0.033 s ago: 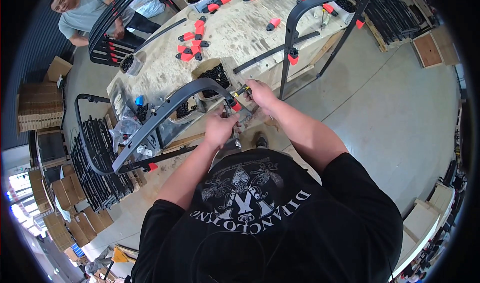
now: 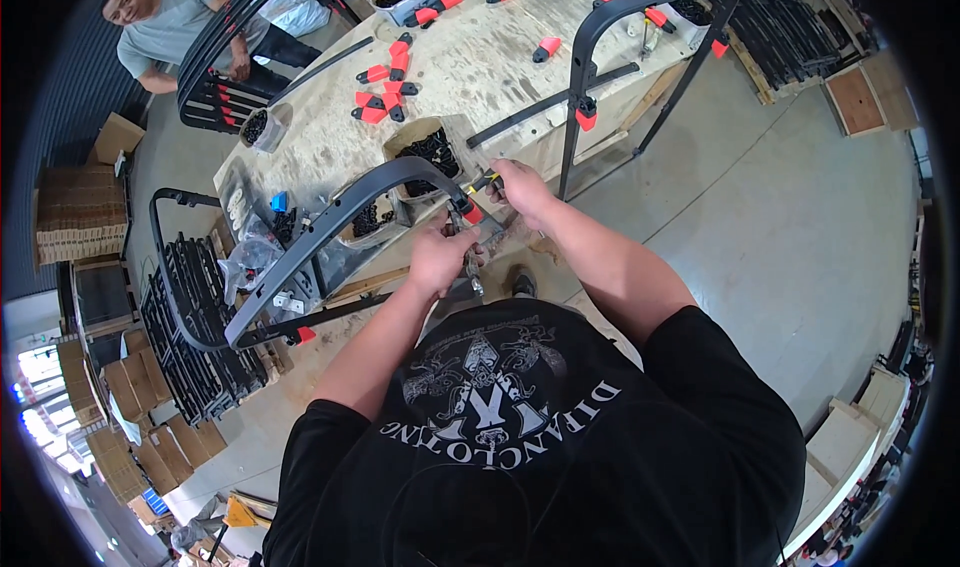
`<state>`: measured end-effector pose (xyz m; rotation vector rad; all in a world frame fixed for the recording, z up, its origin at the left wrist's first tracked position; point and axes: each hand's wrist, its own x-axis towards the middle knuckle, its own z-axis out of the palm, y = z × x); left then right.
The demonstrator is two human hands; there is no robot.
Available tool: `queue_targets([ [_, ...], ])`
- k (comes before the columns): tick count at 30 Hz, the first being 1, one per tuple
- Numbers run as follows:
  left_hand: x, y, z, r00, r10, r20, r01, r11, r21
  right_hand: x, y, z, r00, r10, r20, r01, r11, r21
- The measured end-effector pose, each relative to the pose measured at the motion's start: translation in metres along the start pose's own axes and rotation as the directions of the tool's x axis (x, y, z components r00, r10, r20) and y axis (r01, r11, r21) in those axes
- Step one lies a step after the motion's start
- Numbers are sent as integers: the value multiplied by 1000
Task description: Assembling black metal frames by attaching red plastic components and securing them with hardware.
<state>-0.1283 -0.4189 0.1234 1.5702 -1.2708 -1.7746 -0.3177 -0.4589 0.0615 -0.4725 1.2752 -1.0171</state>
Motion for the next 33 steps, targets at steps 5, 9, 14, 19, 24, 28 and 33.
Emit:
queue_targets([
  [5, 3, 5, -3, 992, -20, 126, 43, 982, -182, -5, -11, -4, 993, 113, 42, -111, 992, -54],
  [9, 5, -11, -2, 988, 55, 143, -30, 984, -176, -6, -25, -6, 933, 354, 67, -340, 926, -162],
  [14, 9, -18, 2, 986, 99, 135, -86, 992, -95, 3, -14, -2, 996, 67, 58, -56, 983, -175],
  [19, 12, -12, 0, 985, 51, 163, -27, 989, -146, 9, -2, -10, 998, 59, 0, -58, 993, -99],
  [24, 12, -16, 1, 987, 100, 127, -88, 991, -99, 12, -3, -7, 991, 100, 85, -72, 957, -282],
  [28, 9, 6, 6, 992, 3, 129, 19, 985, -171, 18, 5, -5, 992, -104, 65, 120, 930, -346],
  [33, 10, 7, 0, 989, -68, 132, 102, 957, -271, 29, 1, -8, 979, 112, 171, -54, 949, -310],
])
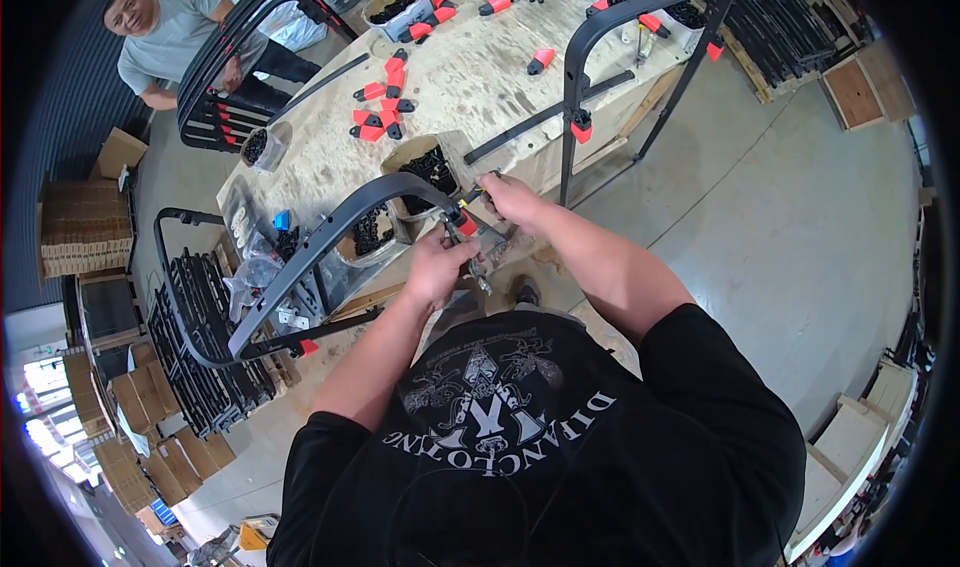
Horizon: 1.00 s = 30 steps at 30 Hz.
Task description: Assembling black metal frames by attaching red plastic components and securing them with hardware.
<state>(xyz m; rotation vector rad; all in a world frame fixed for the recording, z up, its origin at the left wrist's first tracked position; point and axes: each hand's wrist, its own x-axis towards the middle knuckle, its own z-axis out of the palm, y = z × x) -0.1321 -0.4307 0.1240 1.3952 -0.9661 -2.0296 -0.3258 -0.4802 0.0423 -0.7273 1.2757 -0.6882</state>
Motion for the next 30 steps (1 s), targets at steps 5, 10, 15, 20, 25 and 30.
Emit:
queue_targets([
  [5, 5, -6, 1, 995, 92, 27, -94, 992, 88, -10, 4, 11, 998, -13, -68, 18, 998, 62],
  [10, 0, 3, 3, 999, 5, 35, -8, 997, 73, -13, 0, 14, 995, -3, -102, 19, 987, 160],
  [15, 5, -2, -2, 997, 55, 52, -62, 988, 144, -6, 8, 8, 996, -59, -60, 57, 998, -36],
  [20, 4, -14, -5, 997, 64, 42, -71, 974, 214, 1, 16, 10, 989, -29, -148, 36, 998, 45],
  [25, 6, -21, 10, 989, 139, -48, -119, 949, 291, -6, 15, 11, 890, -434, -142, 336, 832, -441],
  [30, 17, -25, 23, 958, -93, -270, 212, 867, 451, -14, 7, 12, 914, -380, -140, 259, 814, -520],
])
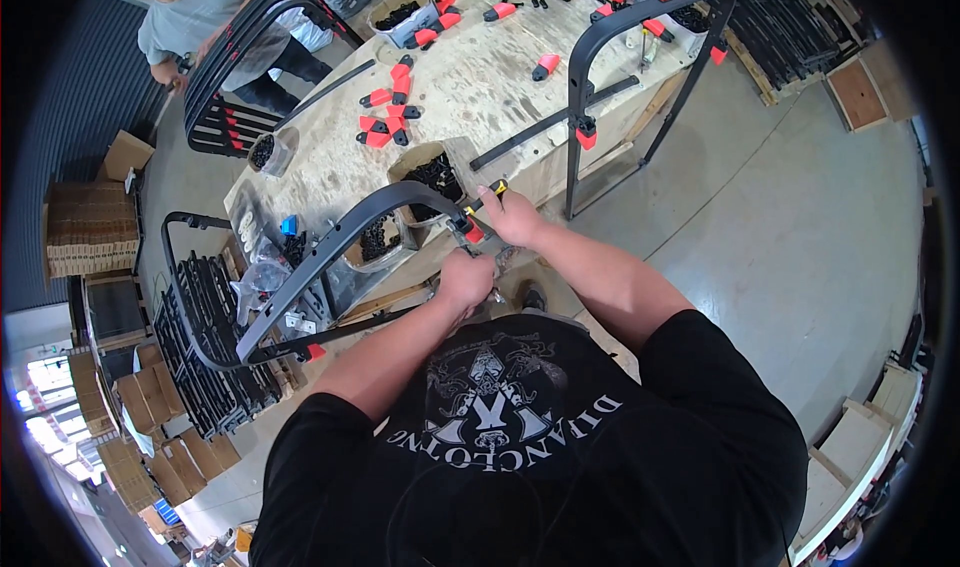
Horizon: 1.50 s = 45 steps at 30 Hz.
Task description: Assembling black metal frames by attaching red plastic components and securing them with hardware.
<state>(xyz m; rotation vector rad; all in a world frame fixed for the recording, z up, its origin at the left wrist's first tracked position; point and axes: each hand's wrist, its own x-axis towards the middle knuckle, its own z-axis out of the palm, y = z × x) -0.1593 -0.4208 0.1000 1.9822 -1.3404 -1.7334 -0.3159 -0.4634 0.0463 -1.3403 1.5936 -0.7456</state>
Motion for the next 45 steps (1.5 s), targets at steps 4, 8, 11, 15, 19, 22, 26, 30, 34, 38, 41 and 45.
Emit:
queue_targets([
  [4, 17, -16, -2, 991, 135, -15, -124, 948, 293, 2, 1, 1, 1000, 31, -6, -31, 998, -60],
  [8, 22, -38, 19, 923, 338, -187, -222, 861, 458, 4, -5, -4, 999, 40, 23, -38, 994, -103],
  [11, 40, -62, 36, 880, 373, -295, -213, 864, 457, 2, -13, -3, 997, 70, 34, -67, 993, -94],
  [15, 43, -71, 32, 871, 408, -274, -269, 862, 429, 1, -5, 3, 995, 100, 7, -100, 994, -48],
  [19, 41, -77, 21, 825, 527, -202, -447, 829, 337, 12, 29, 10, 987, 155, -44, -134, 944, 301],
  [22, 9, -85, -15, 829, 510, -230, -495, 860, 121, 1, 6, 22, 984, 106, -145, -55, 946, 319],
  [26, -11, -106, -51, 867, 329, -374, -390, 916, -98, 3, 10, 26, 939, -18, -344, 92, 976, 198],
  [30, -30, -155, -94, 772, 248, -585, -398, 906, -141, 8, 13, 12, 982, 146, -123, -64, 858, 510],
  [34, -31, -184, -121, 726, 168, -667, -424, 873, -242, 10, 14, 33, 947, 288, -144, -92, 670, 736],
  [38, -28, -215, -151, 800, 25, -599, -253, 920, -300, 8, 3, 35, 896, 416, -157, -153, 620, 770],
  [41, -27, -220, -171, 855, 48, -517, -226, 931, -288, 0, -14, 45, 870, 422, -254, -122, 684, 719],
  [45, -34, -212, -207, 833, 160, -529, -153, 987, 57, 13, -4, 42, 864, 372, -341, -100, 789, 607],
])
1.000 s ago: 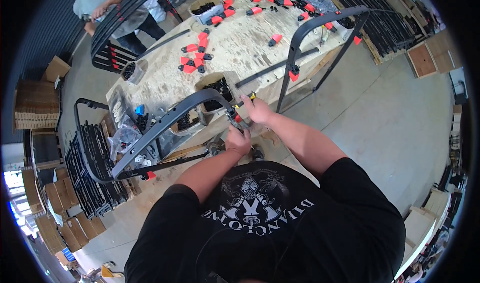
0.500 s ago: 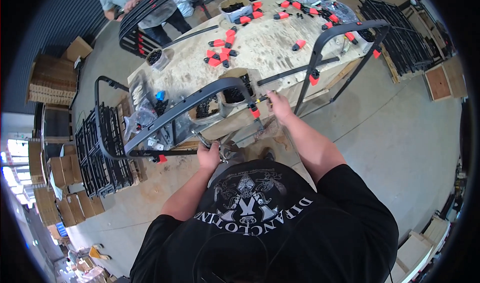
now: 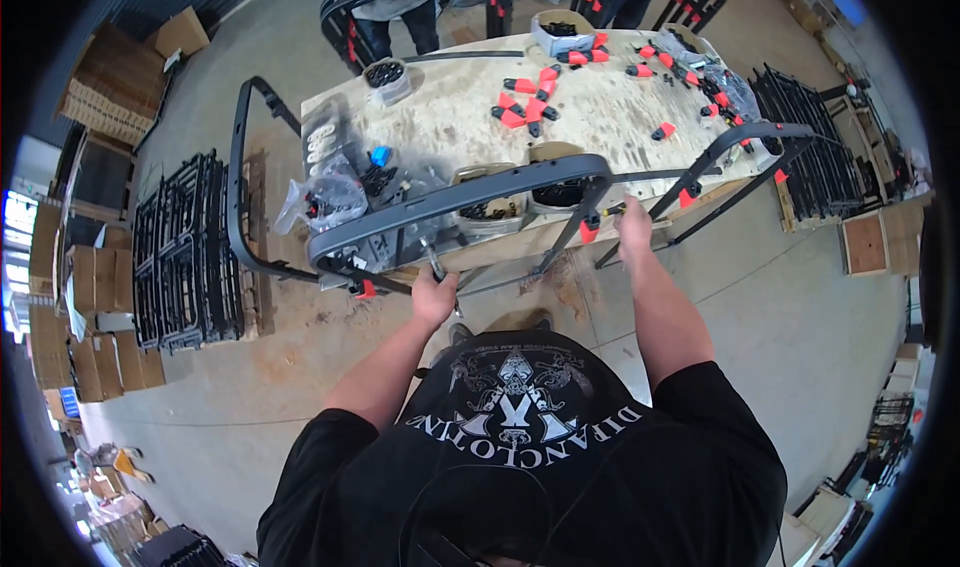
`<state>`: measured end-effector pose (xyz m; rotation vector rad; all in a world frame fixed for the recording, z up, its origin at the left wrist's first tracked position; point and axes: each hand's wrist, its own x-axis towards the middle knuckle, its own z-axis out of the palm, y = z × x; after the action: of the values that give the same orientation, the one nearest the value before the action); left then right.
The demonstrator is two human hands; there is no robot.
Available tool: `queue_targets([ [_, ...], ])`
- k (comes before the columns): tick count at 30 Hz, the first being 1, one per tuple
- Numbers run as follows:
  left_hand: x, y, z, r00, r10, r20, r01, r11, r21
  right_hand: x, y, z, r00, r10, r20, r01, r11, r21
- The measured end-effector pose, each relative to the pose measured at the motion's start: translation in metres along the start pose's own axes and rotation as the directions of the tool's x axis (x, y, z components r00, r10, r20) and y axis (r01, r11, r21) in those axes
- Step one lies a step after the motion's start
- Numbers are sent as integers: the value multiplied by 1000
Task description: Assembling black metal frames by attaching red plastic components and securing them with hardware.
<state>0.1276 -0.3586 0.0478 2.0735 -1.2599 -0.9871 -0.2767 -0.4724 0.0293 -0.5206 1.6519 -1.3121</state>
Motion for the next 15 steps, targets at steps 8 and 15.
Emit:
queue_targets([
  [8, 31, -29, -73, 970, 73, 232, -81, 996, 24, -47, 34, -14, 948, -249, -197, -24, 562, -826],
  [15, 27, -10, -67, 898, 180, 402, -148, 983, -108, -198, 62, 139, 650, 538, 537, -421, 843, -335],
])
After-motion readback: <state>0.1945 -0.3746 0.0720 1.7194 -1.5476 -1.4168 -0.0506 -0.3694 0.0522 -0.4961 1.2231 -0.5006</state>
